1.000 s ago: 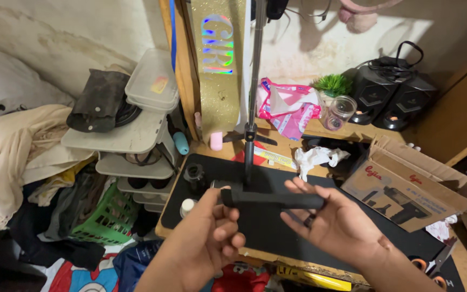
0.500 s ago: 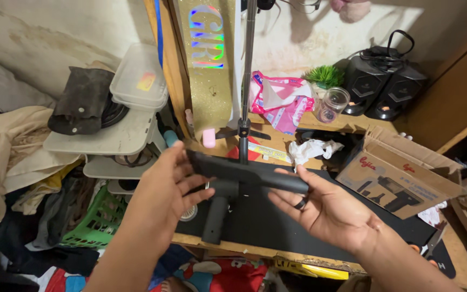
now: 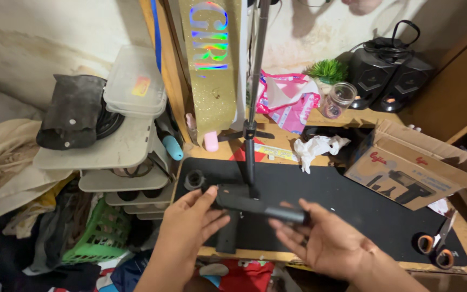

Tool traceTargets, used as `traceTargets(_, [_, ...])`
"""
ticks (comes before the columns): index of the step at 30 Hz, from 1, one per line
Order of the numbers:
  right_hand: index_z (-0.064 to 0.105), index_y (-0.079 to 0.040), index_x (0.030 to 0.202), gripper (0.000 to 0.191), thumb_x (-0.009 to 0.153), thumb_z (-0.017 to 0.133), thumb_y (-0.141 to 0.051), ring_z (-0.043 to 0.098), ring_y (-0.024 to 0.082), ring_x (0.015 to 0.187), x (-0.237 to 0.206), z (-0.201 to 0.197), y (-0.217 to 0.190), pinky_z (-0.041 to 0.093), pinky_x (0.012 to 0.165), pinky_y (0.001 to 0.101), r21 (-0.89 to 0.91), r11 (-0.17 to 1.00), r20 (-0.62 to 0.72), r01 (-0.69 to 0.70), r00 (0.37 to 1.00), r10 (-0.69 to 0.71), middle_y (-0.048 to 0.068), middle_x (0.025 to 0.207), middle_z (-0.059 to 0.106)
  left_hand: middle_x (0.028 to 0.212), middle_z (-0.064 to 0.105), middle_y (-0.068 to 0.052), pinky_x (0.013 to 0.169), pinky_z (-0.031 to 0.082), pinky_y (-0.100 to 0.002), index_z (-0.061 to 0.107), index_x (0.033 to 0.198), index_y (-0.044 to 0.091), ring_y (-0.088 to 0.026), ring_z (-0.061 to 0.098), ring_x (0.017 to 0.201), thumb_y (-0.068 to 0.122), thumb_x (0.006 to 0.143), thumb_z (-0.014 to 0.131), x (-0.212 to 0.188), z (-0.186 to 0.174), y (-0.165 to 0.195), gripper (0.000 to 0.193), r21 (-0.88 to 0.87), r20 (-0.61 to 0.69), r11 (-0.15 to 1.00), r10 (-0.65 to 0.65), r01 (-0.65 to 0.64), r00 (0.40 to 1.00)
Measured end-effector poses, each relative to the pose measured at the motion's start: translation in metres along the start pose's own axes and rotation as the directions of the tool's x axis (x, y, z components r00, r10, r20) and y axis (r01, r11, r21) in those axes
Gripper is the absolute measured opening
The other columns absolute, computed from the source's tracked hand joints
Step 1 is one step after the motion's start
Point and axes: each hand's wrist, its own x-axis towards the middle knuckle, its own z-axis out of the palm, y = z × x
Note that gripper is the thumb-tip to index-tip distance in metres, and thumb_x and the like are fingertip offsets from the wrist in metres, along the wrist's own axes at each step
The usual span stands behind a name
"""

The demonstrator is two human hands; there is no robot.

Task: The person disassembles a hair dryer at a cluttered desk, twisting off the rear cover and removing the round filter. They handle and reposition the filter, reattach the cover, then pick up and attach nozzle and comb attachments to the dryer.

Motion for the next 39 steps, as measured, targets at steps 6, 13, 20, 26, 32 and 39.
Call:
traceTargets(6, [0.063, -0.007, 0.118, 0.042, 0.099, 0.043, -0.039, 0.061, 0.022, 0.112, -0.024, 0.057, -0.023, 0.047, 0.107, 0.0465, 0.205, 0.956, 0.172, 0.211, 0.953, -0.248, 0.007, 0.123, 0.070, 0.100, 0.064, -0.013, 0.092, 0.059, -0.048, 0.054, 0.109, -0.003, -0.033, 0.070, 0.098, 0.018, 0.095, 0.063, 0.035, -0.022, 0.032, 0.026, -0.237, 0.104, 0.970, 0.087, -0.060, 0.991])
traceTargets(13, [0.064, -0.004, 0.123, 0.045, 0.100, 0.046, -0.039, 0.061, 0.024, 0.112, -0.034, 0.074, -0.022, 0.046, 0.104, 0.0462, 0.231, 0.955, 0.381, 0.186, 0.886, -0.264, 0.008, 0.123, 0.069, 0.127, 0.068, -0.020, 0.103, 0.052, -0.048, 0.054, 0.116, -0.002, -0.033, 0.066, 0.122, 0.022, 0.100, 0.050, 0.051, -0.028, 0.041, 0.029, -0.542, 0.203, 0.837, 0.043, 0.075, 0.978])
traceTargets(20, [0.062, -0.004, 0.127, 0.051, 0.095, 0.040, -0.038, 0.060, 0.024, 0.118, -0.043, 0.074, -0.018, 0.044, 0.106, 0.0460, 0.276, 0.941, 0.309, 0.195, 0.909, -0.279, 0.010, 0.128, 0.068, 0.128, 0.069, -0.018, 0.108, 0.051, -0.046, 0.050, 0.112, 0.005, -0.032, 0.065, 0.124, 0.022, 0.100, 0.051, 0.037, -0.017, 0.033, 0.022, -0.584, 0.187, 0.806, 0.018, 0.096, 0.982])
traceTargets(26, [0.061, -0.005, 0.129, 0.052, 0.096, 0.038, -0.038, 0.059, 0.024, 0.122, -0.048, 0.067, -0.032, 0.042, 0.110, 0.0466, 0.260, 0.936, 0.259, 0.238, 0.916, -0.305, 0.009, 0.132, 0.066, 0.125, 0.069, -0.012, 0.109, 0.048, -0.048, 0.057, 0.113, 0.007, -0.029, 0.063, 0.126, 0.029, 0.099, 0.052, 0.020, 0.000, 0.027, 0.027, -0.616, 0.249, 0.783, 0.086, 0.090, 0.965])
traceTargets(32, [0.059, -0.003, 0.128, 0.051, 0.101, 0.035, -0.039, 0.056, 0.025, 0.125, -0.038, 0.044, -0.036, 0.040, 0.113, 0.0461, 0.210, 0.958, 0.166, 0.195, 0.959, -0.232, 0.011, 0.135, 0.066, 0.132, 0.066, -0.015, 0.112, 0.040, -0.056, 0.057, 0.122, 0.003, -0.031, 0.058, 0.129, 0.051, 0.095, 0.044, -0.008, 0.029, 0.015, 0.056, -0.746, 0.202, 0.652, 0.030, 0.134, 0.979])
traceTargets(39, [0.060, -0.005, 0.126, 0.047, 0.101, 0.037, -0.037, 0.056, 0.023, 0.128, -0.040, 0.027, -0.050, 0.038, 0.116, 0.0460, 0.248, 0.956, 0.195, 0.159, 0.958, -0.210, 0.009, 0.134, 0.066, 0.133, 0.064, -0.014, 0.112, 0.039, -0.056, 0.056, 0.126, 0.004, -0.031, 0.057, 0.127, 0.052, 0.093, 0.045, -0.026, 0.050, 0.007, 0.060, -0.749, 0.164, 0.658, 0.067, 0.080, 0.984])
